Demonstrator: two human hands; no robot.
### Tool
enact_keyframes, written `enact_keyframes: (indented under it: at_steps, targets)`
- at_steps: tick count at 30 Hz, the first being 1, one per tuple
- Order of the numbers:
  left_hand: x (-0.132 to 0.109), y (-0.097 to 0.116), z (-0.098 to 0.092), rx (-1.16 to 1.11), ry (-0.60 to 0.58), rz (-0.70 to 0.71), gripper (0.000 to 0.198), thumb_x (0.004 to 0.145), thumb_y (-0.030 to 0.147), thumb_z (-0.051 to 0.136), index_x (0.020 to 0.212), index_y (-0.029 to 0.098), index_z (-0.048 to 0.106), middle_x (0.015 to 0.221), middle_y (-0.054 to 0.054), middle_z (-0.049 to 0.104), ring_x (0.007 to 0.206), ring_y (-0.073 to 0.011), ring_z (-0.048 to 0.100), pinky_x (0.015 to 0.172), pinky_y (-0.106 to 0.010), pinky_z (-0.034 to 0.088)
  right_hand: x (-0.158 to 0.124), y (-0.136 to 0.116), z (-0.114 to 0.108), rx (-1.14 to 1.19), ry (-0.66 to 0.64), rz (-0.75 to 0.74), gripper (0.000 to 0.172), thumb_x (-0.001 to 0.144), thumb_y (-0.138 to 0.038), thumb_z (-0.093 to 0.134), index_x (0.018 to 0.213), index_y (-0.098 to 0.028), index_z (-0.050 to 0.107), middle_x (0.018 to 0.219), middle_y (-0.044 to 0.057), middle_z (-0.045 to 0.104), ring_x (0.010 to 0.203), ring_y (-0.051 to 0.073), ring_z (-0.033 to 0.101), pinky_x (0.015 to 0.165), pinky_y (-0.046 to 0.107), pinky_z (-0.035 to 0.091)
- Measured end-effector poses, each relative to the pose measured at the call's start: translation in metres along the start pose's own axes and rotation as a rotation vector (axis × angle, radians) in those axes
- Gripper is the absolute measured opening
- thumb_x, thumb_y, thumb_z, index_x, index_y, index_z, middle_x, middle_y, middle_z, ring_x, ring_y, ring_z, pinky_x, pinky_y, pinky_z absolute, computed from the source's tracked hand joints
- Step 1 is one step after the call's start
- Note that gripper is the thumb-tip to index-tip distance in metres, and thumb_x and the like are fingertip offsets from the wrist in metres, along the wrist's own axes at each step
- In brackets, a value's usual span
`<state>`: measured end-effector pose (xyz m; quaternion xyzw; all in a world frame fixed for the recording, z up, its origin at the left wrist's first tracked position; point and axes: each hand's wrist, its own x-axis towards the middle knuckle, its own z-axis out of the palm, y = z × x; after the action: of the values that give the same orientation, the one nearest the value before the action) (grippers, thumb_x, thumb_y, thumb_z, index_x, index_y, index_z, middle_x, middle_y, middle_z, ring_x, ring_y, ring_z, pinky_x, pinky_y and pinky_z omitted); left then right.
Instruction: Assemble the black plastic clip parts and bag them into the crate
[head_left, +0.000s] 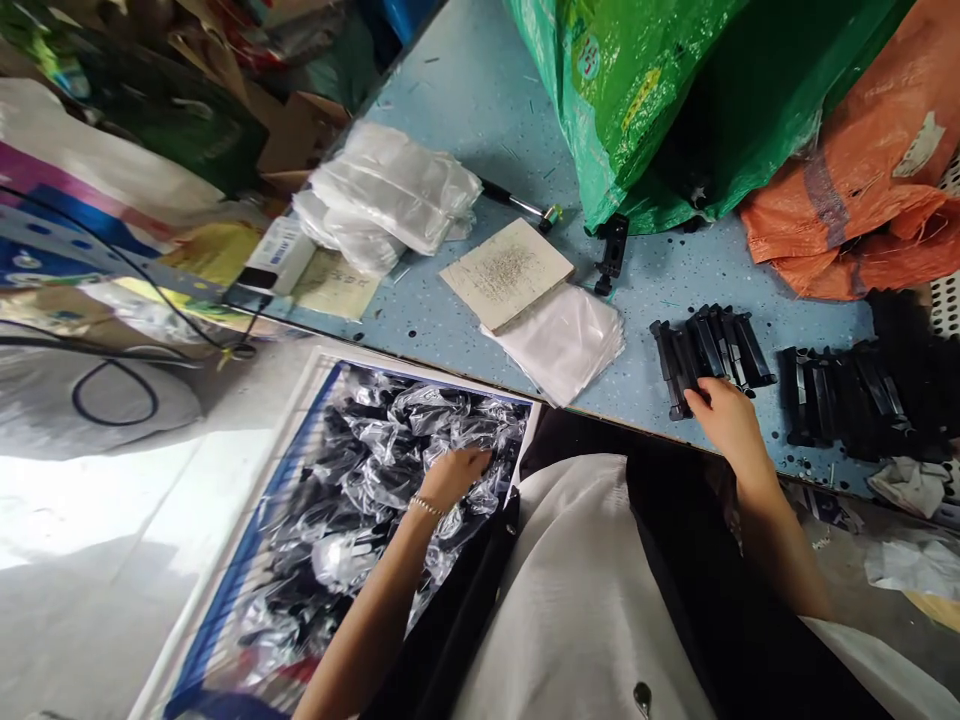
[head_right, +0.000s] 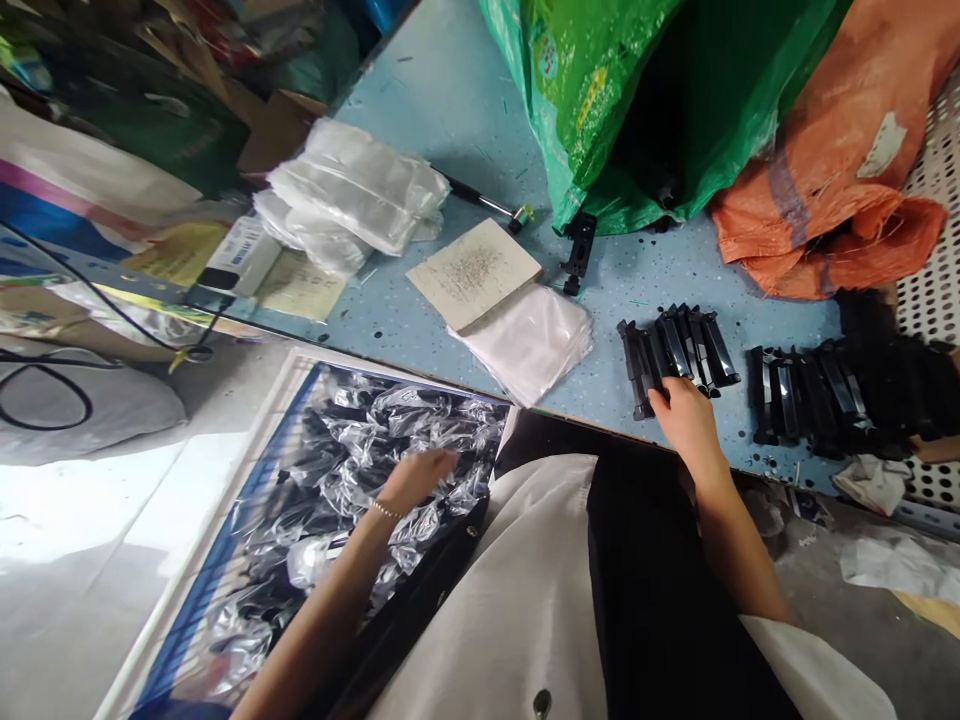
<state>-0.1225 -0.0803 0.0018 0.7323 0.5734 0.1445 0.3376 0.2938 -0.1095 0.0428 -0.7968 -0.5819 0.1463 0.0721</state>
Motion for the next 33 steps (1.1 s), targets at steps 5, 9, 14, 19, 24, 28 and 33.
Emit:
enact_keyframes:
  at_steps: [5,9,14,19,24,28,33]
  targets:
    - [0.094,0.064,0.028,0.179,0.265,0.212,0.027,0.094,0.038,0.061,0.103,0.016,0.074,0.103,-0.015,0.069,0.101,-0.0289,0.065,0.093,-0.043,0.053,-0.004,-0.008,0.008,0.535,-0.079,0.036,0.031,0.089,-0.044,0.059,0.102,-0.02,0.071,0.091,0.008,0.073,0.069,0.021,0.067,0.067,0.035,0.053]
    - [0.143,0.099,0.054,0.157,0.213,0.198,0.017,0.088,0.015,0.059,0.075,0.016,0.07,0.092,-0.015,0.067,0.093,-0.0279,0.064,0.085,-0.04,0.053,-0.011,-0.019,0.007,0.808,-0.139,0.117,0.028,0.083,-0.045,0.068,0.096,-0.021,0.072,0.083,0.003,0.072,0.064,0.018,0.062,0.061,0.031,0.051]
    - [0.154,0.079,0.04,-0.323,0.188,-0.076,0.022,0.073,0.025,0.078,0.063,0.018,0.06,0.062,0.002,0.055,0.061,-0.0128,0.051,0.06,-0.025,0.043,-0.012,-0.04,0.007,1.398,-0.335,0.318,0.023,0.075,-0.04,0.079,0.085,-0.022,0.071,0.069,-0.003,0.063,0.058,0.012,0.054,0.055,0.025,0.046]
    - [0.155,0.071,0.024,-0.775,-0.014,-0.177,0.027,0.075,0.041,0.074,0.069,0.016,0.068,0.06,0.002,0.059,0.055,-0.0093,0.05,0.056,-0.023,0.044,0.005,-0.07,0.028,1.817,-0.634,0.399,0.024,0.065,-0.03,0.085,0.072,-0.021,0.064,0.066,-0.003,0.062,0.056,0.009,0.05,0.048,0.02,0.044]
    - [0.161,0.077,0.034,-0.768,0.05,-0.211,0.022,0.061,0.022,0.077,0.06,0.017,0.056,0.053,0.005,0.055,0.052,-0.0092,0.051,0.053,-0.022,0.043,0.008,-0.08,0.048,1.971,-1.093,0.428,0.022,0.079,-0.033,0.076,0.094,-0.019,0.068,0.09,0.004,0.071,0.055,0.006,0.045,0.039,0.013,0.039]
    - [0.158,0.076,0.036,-0.756,0.027,-0.192,0.01,0.073,0.021,0.068,0.079,0.017,0.061,0.066,0.0,0.066,0.061,-0.0146,0.064,0.062,-0.027,0.054,0.004,-0.075,0.058,2.06,-1.137,0.561,0.022,0.088,-0.027,0.068,0.104,-0.012,0.067,0.082,0.002,0.065,0.057,0.005,0.047,0.042,0.007,0.044]
    - [0.147,0.074,0.026,-0.191,0.269,0.168,0.021,0.082,0.007,0.051,0.082,0.018,0.07,0.097,-0.008,0.075,0.096,-0.0207,0.07,0.093,-0.036,0.054,0.001,-0.061,0.056,2.196,-0.948,0.699,0.02,0.095,-0.023,0.056,0.11,-0.012,0.064,0.083,0.001,0.063,0.059,0.004,0.051,0.048,0.005,0.05]
